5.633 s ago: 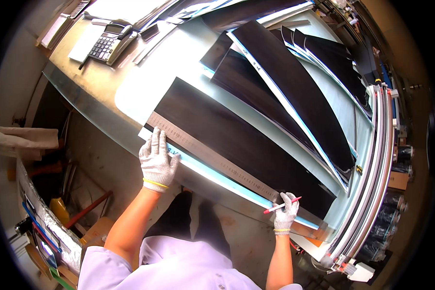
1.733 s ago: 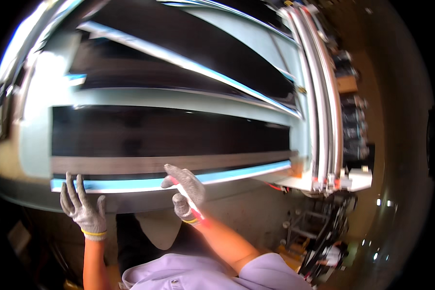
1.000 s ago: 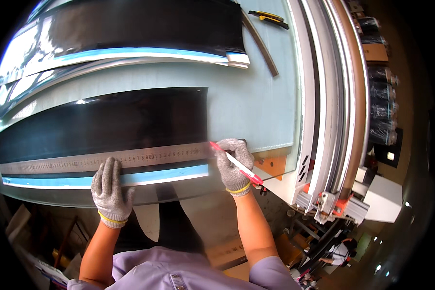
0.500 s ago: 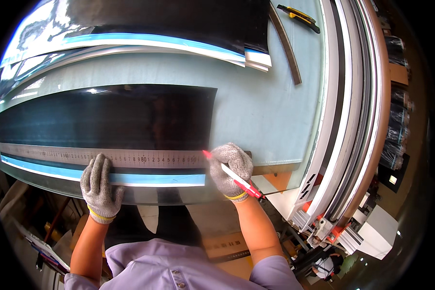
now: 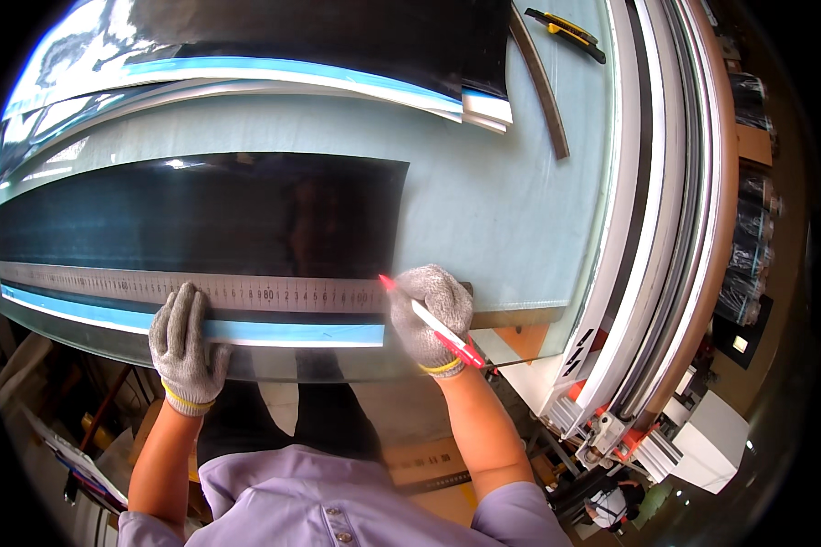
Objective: The person measures and marks dark film sheets on a glass table using a metal ruler and a red marker. They then use a utility knife to cut along the marked lines, separating the film into smaller pieces. The person handles the film sheets and tools with gloved hands throughout the process.
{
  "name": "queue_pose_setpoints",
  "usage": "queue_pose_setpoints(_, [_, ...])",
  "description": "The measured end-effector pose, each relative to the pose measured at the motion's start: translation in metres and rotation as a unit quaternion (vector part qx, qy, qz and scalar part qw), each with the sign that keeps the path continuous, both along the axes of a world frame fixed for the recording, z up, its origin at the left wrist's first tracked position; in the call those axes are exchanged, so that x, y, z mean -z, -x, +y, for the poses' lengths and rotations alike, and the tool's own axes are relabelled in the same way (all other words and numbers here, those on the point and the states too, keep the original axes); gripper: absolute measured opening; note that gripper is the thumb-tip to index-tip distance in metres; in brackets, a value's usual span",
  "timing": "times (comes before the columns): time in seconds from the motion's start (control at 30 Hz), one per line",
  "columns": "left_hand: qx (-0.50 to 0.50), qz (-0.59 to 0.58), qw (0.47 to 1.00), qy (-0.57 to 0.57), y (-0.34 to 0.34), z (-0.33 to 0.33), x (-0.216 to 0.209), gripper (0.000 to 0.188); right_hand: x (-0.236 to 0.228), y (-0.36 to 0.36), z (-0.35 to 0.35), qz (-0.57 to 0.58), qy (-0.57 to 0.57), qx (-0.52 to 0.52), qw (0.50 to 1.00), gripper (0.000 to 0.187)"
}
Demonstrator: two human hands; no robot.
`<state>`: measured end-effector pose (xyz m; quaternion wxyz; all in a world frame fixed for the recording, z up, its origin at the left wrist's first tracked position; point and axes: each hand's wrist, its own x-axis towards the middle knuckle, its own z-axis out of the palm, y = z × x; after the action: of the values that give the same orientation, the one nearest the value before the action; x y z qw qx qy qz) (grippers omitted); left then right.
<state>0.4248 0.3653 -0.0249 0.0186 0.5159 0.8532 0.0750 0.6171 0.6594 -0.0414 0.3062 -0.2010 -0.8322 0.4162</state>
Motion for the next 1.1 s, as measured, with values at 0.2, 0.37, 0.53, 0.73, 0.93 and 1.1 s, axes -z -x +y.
queue_pose_setpoints(0.2, [-0.001,0.000,1.000,-0.003,-0.001,0.000,-0.001,0.063,-0.001,0.000,-0.001,-0.013,0.002,0.007,1.000,0.014])
queue_pose_setpoints(0.37, [0.001,0.003,1.000,-0.007,-0.001,0.000,0.001,0.064,-0.001,-0.002,-0.001,-0.022,0.014,0.011,1.000,0.014])
queue_pose_setpoints(0.53, [-0.001,-0.003,1.000,-0.011,-0.001,0.001,0.000,0.063,-0.002,-0.002,0.000,-0.016,0.030,0.003,0.999,0.013])
queue_pose_setpoints(0.73, [0.000,-0.002,1.000,-0.011,-0.001,0.002,-0.002,0.062,-0.001,-0.001,-0.001,-0.004,0.040,0.015,0.999,0.013])
queue_pose_setpoints(0.93, [0.000,-0.008,1.000,-0.019,-0.002,0.001,-0.001,0.065,-0.002,0.000,-0.002,-0.015,0.011,0.018,1.000,0.012])
queue_pose_setpoints(1.1, [0.001,-0.013,0.999,-0.044,0.000,-0.001,-0.002,0.073,-0.002,-0.003,-0.010,0.004,0.185,0.128,0.974,0.008])
